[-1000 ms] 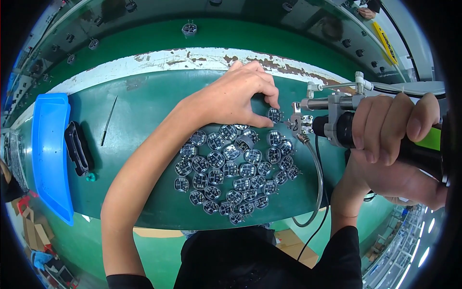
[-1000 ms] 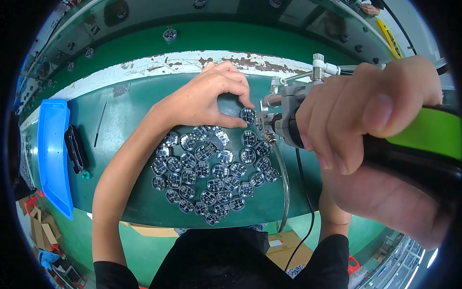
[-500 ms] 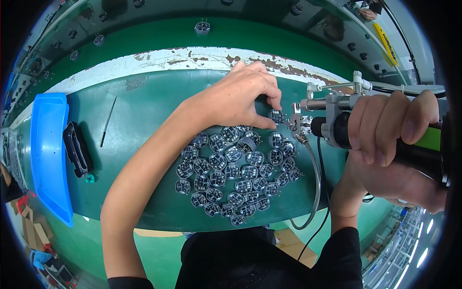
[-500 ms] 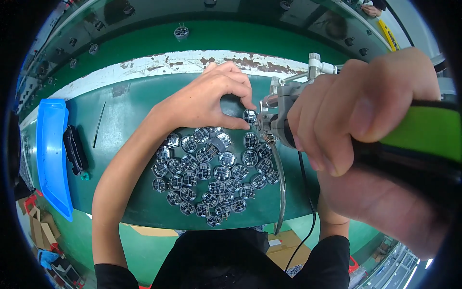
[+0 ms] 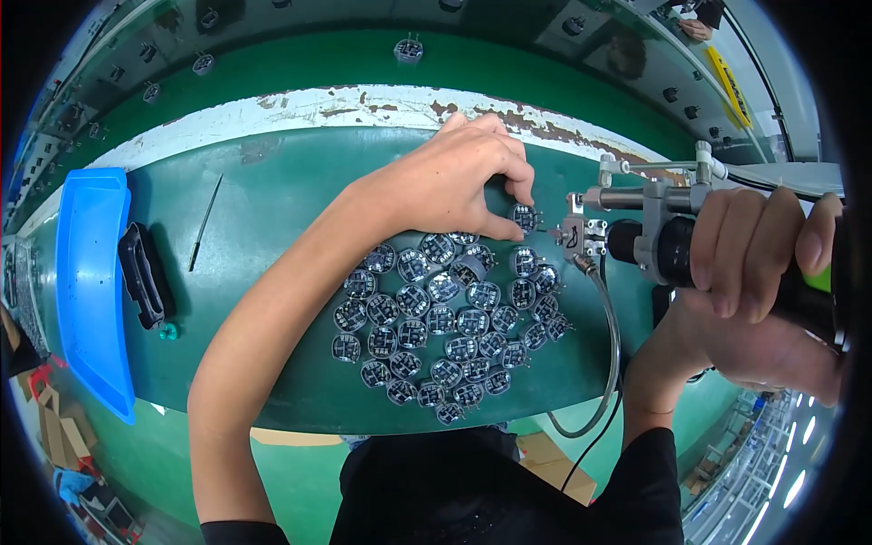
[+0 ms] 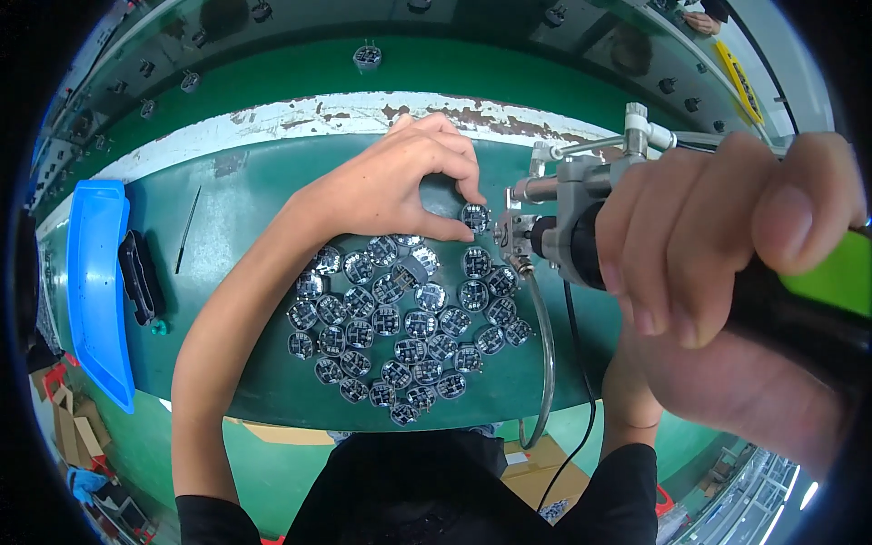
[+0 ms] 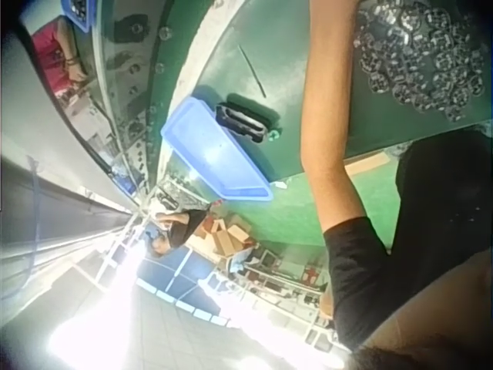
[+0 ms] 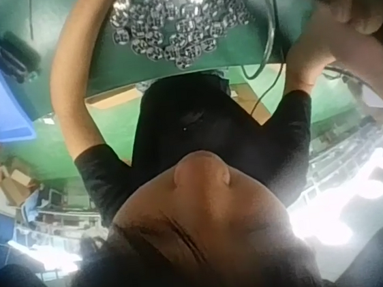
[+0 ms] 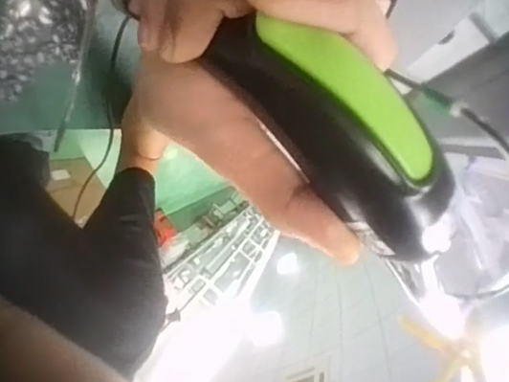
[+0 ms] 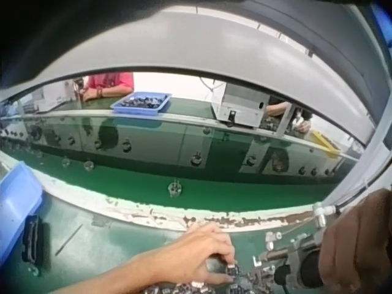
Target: The person assembles small circular electronic components on a green assembly line table using an electric screwdriver.
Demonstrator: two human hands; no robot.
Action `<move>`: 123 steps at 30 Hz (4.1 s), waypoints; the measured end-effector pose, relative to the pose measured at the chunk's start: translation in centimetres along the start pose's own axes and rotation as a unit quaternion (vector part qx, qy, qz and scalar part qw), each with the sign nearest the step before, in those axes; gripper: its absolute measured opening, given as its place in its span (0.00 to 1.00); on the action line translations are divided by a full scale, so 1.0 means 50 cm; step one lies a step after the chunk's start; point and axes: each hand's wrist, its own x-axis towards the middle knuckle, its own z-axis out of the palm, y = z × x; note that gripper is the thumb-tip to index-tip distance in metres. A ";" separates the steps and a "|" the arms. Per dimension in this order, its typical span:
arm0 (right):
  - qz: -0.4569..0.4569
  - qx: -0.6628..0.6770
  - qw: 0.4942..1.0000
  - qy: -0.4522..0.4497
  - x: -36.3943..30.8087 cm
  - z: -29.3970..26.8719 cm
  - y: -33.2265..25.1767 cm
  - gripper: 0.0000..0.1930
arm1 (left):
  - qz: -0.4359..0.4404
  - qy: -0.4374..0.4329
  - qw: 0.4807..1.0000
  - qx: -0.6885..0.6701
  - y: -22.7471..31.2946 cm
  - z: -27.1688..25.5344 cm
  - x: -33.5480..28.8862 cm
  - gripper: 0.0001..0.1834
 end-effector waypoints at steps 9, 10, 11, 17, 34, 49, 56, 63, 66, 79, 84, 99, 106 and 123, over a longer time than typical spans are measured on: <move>0.003 0.008 1.000 -0.013 0.002 0.004 0.016 0.48 | -0.001 0.001 1.000 -0.002 0.000 0.000 -0.002 0.16; 0.004 0.009 1.000 -0.014 -0.003 0.004 0.013 0.48 | -0.004 -0.002 1.000 0.001 0.001 0.000 -0.002 0.16; 0.004 0.009 1.000 -0.015 -0.001 0.004 0.015 0.47 | -0.004 -0.002 1.000 0.001 0.002 0.000 -0.002 0.16; 0.006 0.008 1.000 -0.021 0.013 0.017 0.035 0.47 | 0.002 0.002 1.000 -0.002 0.000 0.002 0.002 0.16; -0.037 0.113 0.992 0.046 -0.039 -0.050 0.009 0.41 | 0.014 -0.018 1.000 0.014 -0.003 -0.012 -0.003 0.21; -0.014 0.077 0.997 0.013 0.008 -0.074 -0.017 0.42 | -0.264 0.220 0.913 0.218 -0.094 -0.073 0.114 0.23; 0.021 0.038 0.999 -0.032 0.000 -0.105 -0.038 0.43 | -0.089 0.207 0.965 0.132 -0.077 -0.059 0.077 0.19; 0.032 0.005 0.998 -0.055 0.001 -0.101 -0.011 0.43 | -0.034 0.006 0.999 0.034 0.017 -0.015 -0.004 0.16; 0.032 -0.004 0.997 -0.065 0.027 -0.035 0.010 0.43 | -0.038 -0.005 0.999 0.020 0.017 -0.011 -0.001 0.17; -0.026 0.065 0.989 -0.129 0.035 -0.028 0.064 0.44 | -0.019 -0.002 0.999 0.026 0.003 -0.004 -0.006 0.20; -0.050 0.088 0.985 -0.139 0.034 -0.028 0.078 0.43 | -0.027 -0.006 0.999 0.030 0.004 -0.005 -0.008 0.20; -0.072 0.127 0.987 -0.069 0.081 -0.011 0.104 0.24 | -0.006 0.013 0.999 0.043 -0.008 0.002 -0.005 0.19; -0.074 0.135 0.987 -0.053 0.013 -0.069 -0.003 0.16 | -0.004 -0.005 1.000 0.018 0.001 -0.002 -0.003 0.16; 0.027 0.101 0.992 0.063 0.001 -0.007 0.025 0.51 | 0.008 0.024 0.999 0.039 -0.004 0.008 -0.010 0.15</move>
